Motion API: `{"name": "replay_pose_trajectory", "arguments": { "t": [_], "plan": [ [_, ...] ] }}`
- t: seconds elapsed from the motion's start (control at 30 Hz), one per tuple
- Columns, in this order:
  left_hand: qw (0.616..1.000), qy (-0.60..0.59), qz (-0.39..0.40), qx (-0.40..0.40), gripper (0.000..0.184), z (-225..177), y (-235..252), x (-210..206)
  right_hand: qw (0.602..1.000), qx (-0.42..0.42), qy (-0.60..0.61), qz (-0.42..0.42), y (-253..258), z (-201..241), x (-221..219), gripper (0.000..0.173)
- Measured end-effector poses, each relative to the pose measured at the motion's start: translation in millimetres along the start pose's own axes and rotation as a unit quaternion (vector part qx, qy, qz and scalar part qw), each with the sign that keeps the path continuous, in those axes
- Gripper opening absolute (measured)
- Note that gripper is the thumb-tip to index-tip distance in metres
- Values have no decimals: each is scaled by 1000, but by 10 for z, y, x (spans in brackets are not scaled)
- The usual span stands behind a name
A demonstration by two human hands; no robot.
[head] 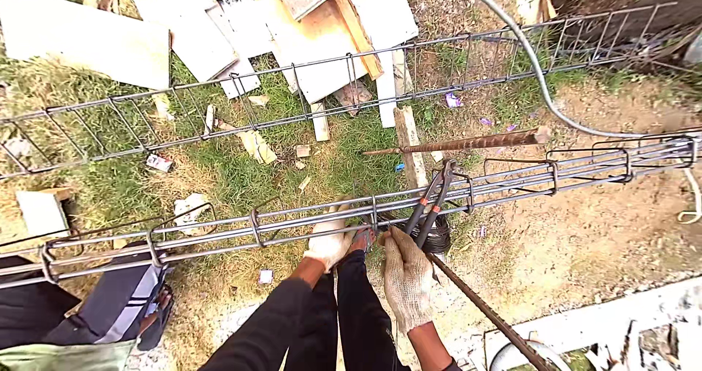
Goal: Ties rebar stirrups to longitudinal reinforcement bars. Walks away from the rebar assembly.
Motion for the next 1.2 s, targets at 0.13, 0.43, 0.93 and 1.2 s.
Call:
{"name": "replay_pose_trajectory", "arguments": {
  "t": [0.13,0.43,0.93,1.2],
  "plan": [
    [977,42,205,32,42,-206,28,67,995,84,-48,-28,-1,-24,-109,24],
    [913,82,383,114,38,-279,-87,23,990,82,-115,-10,65,147,-160,26],
    [963,72,249,67,48,-263,89,-65,995,72,-75,11,107,194,-75,24],
    [996,0,68,65,43,-77,-163,302,997,67,-32,19,62,264,60,24]
  ]
}}
Point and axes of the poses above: each hand's wrist, its own y-axis towards the middle knuckle, its own x-axis out of the back of the hand, z = x × y, the point moved 3 cm from there along y, towards the middle knuckle, and after that the axes turned 15 degrees about -z, right-handed, at the moved point
